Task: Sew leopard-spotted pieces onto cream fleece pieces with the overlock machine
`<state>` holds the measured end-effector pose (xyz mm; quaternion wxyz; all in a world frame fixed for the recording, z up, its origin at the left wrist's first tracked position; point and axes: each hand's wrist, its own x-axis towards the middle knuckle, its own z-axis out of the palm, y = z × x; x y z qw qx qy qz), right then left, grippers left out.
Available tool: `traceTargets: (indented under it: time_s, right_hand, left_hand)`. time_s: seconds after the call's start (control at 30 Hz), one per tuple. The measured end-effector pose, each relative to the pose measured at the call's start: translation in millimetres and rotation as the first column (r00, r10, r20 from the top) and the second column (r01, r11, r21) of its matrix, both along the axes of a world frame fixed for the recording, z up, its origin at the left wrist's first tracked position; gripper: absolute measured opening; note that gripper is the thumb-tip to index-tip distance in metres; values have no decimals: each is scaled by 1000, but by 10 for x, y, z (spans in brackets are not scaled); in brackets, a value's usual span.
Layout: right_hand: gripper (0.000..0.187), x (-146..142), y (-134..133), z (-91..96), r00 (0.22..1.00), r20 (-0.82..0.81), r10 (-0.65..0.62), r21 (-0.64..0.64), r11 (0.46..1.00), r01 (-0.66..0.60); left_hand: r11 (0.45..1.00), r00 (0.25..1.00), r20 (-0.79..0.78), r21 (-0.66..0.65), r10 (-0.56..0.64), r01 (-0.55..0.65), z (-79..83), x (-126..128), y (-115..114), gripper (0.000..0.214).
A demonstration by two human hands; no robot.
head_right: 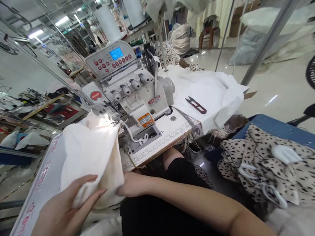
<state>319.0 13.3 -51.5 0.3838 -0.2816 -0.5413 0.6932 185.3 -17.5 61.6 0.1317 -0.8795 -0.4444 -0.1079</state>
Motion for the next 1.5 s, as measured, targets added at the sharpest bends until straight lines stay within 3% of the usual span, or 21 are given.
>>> traceTargets:
  time_s: [0.1,0.17,0.23,0.37,0.43,0.47,0.53,0.63,0.93,1.23,1.5]
  right_hand:
    - [14,289,-162,-213,997,-50,-59,-90,994,54]
    - [23,346,-136,-205,977,-131,-169,-107,982,156]
    - [28,332,-59,-134,954,-160,-256,-104,965,241]
    - [32,325,-12,-11,948,-112,-298,-34,955,296]
    - [35,379,-62,14,946,-136,-293,-44,956,290]
    - [37,413,-92,21,944,-154,-290,-64,957,284]
    - [38,477,-141,31,943,-177,-281,-99,959,267]
    - [39,525,-172,46,945,-194,-264,-111,963,246]
    - [35,536,-178,57,944,-163,-286,-48,958,282]
    - [30,580,17,86,926,-13,-377,50,925,377]
    - [20,567,237,159,893,66,-444,245,875,417]
  left_hand:
    - [998,998,20,35,-59,58,-83,-111,32,25]
    - [991,991,21,26,-136,135,-60,-127,71,21]
    - [990,989,78,64,-127,122,5,-85,123,20]
    - [976,943,310,136,123,-172,102,95,230,15]
    - [959,903,369,91,219,-270,93,171,263,15]
    - [965,903,370,57,218,-256,79,193,271,17]
    - [993,943,311,-65,116,-101,49,199,269,20]
    - [974,972,230,-206,-50,98,32,171,223,23]
    - [929,913,225,-75,-339,363,-116,354,170,35]
    - [912,901,154,8,-407,410,-236,358,335,37]
    - [905,907,59,119,-418,409,-232,457,482,38]
